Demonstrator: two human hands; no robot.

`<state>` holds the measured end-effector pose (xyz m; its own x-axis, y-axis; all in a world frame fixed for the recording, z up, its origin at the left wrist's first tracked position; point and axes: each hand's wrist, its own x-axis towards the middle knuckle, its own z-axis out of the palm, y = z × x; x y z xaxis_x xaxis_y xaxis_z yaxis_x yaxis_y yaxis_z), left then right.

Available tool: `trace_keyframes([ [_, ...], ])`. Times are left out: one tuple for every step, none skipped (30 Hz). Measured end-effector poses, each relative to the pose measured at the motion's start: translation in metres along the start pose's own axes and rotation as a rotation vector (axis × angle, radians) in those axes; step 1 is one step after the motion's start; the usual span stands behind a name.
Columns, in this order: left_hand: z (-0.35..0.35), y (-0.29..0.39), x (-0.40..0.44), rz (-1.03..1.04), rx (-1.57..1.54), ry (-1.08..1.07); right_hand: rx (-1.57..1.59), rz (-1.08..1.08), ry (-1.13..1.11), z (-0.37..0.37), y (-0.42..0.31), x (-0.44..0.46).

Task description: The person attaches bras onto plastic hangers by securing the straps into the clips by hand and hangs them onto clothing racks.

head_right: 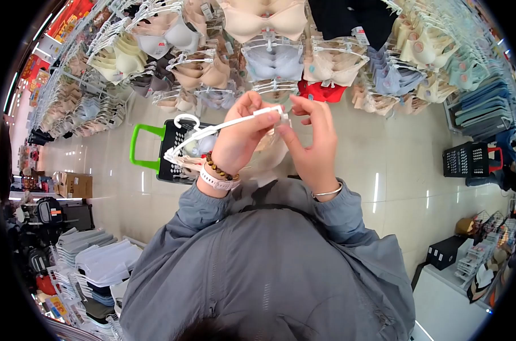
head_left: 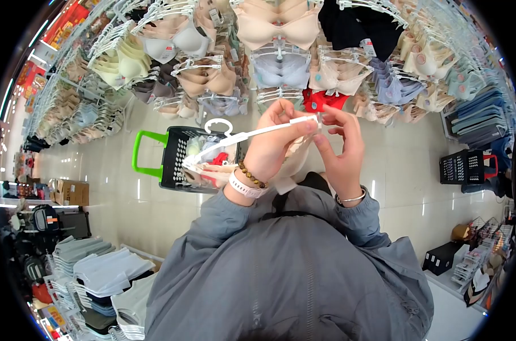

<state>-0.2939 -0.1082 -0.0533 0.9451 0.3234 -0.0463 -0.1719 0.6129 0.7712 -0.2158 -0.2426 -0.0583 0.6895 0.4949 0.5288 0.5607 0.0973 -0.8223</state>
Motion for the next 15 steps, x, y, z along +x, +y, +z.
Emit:
trace_keyframes([
  [0.000,-0.001,0.001,0.007,-0.005,-0.011,-0.170,-0.097,-0.026,-0.004,0.003,0.003],
  [0.000,-0.003,0.002,-0.042,0.023,-0.022,-0.202,-0.161,-0.128,-0.007,0.005,0.006],
  [-0.001,-0.005,0.003,-0.094,0.052,-0.034,-0.212,-0.165,-0.125,-0.010,0.006,0.007],
  [-0.003,-0.009,0.004,-0.089,0.056,-0.080,-0.266,-0.112,-0.245,-0.011,0.006,0.007],
  [-0.003,-0.009,0.005,-0.088,0.053,-0.088,-0.317,-0.057,-0.364,-0.013,0.005,0.008],
  [-0.002,-0.009,0.006,-0.135,0.044,-0.086,-0.395,-0.090,-0.386,-0.013,0.002,0.011],
  [-0.003,-0.009,0.006,-0.182,0.035,-0.083,-0.400,-0.092,-0.383,-0.014,0.005,0.013],
  [-0.012,-0.014,0.010,-0.192,0.051,-0.103,-0.403,-0.152,-0.403,-0.014,0.010,0.015],
  [-0.016,-0.017,0.011,-0.188,0.051,-0.109,-0.407,-0.212,-0.425,-0.014,0.016,0.017],
  [-0.020,-0.018,0.012,-0.176,0.132,-0.093,-0.411,-0.215,-0.424,-0.014,0.021,0.020],
  [-0.023,-0.018,0.011,-0.165,0.215,-0.075,-0.400,-0.247,-0.374,-0.014,0.026,0.024],
  [-0.025,-0.017,0.008,-0.163,0.215,-0.078,-0.388,-0.279,-0.324,-0.015,0.028,0.027],
  [-0.026,-0.016,0.002,-0.130,0.241,-0.074,-0.389,-0.282,-0.322,-0.020,0.029,0.031],
  [-0.028,-0.014,-0.006,-0.096,0.268,-0.070,-0.341,-0.221,-0.290,-0.027,0.029,0.036],
  [-0.036,-0.010,-0.016,-0.092,0.270,-0.072,-0.292,-0.159,-0.258,-0.036,0.028,0.040],
])
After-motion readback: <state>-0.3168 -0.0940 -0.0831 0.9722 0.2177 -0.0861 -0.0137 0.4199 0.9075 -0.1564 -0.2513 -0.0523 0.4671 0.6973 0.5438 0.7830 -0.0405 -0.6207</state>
